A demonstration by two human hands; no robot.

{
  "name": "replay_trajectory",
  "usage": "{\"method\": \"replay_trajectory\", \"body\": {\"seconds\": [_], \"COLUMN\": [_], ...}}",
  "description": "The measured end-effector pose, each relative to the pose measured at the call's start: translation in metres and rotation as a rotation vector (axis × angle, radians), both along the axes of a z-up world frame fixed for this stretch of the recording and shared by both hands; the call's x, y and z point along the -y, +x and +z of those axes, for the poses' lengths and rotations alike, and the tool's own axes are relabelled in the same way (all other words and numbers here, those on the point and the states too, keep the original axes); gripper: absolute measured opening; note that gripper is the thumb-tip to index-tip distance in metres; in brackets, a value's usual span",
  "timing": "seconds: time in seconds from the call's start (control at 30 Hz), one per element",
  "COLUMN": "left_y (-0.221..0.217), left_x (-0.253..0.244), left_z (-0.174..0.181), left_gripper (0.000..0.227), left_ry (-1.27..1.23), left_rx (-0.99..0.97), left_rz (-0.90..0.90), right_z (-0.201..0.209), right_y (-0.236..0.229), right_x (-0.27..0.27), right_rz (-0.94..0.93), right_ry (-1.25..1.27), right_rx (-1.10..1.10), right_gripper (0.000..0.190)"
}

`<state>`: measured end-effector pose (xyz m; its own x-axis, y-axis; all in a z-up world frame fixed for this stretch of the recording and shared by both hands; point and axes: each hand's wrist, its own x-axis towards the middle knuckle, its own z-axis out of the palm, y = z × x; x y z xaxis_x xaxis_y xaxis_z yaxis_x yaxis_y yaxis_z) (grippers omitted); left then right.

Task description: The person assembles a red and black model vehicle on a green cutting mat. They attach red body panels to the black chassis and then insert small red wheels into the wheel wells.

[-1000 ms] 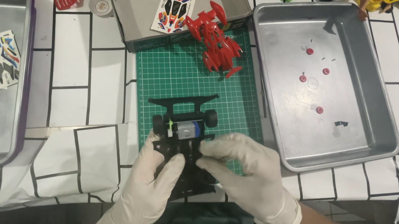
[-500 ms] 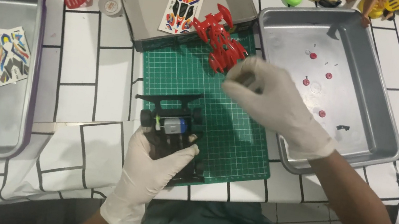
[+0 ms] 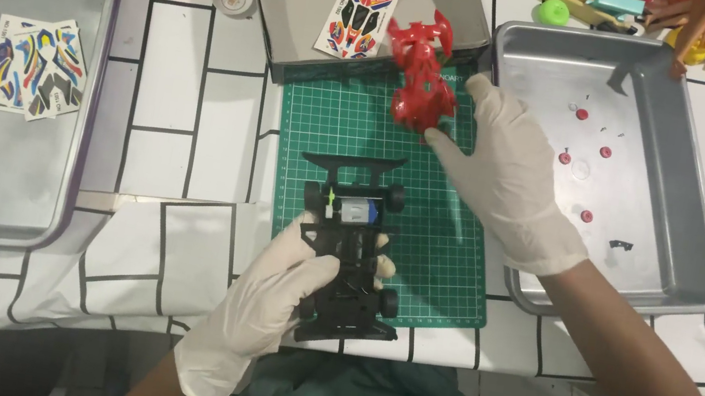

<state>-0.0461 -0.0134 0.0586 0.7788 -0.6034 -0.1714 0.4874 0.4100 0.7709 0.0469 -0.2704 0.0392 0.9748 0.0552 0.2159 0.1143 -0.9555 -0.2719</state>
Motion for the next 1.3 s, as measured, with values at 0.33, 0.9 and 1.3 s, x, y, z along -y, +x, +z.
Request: {"method": "replay_trajectory", "body": {"seconds": [0.33,0.9,1.3], "left_y": [0.002,0.009,0.018], "left_x": [0.003,0.015,-0.011], "left_z": [-0.007,-0.021,-0.011], "left_gripper": [0.065,0.033,0.059], "left_ry": [-0.158,0.137,0.188], "left_rx": [-0.197,-0.239,-0.120], "left_rz": [-0.034,0.196,-0.032], "right_z": [0.017,0.034,0.083], "right_y": [-0.076,-0.011,-0.007], "right_x": [-0.026,-0.012,0.001], "right_rz": [0.768,0.165,0.096], "right_ry": [0.399,0.254,0.518], "right_rx": [0.172,-0.020,-0.251], "right_gripper": [0.048,0.026,0.079]}}
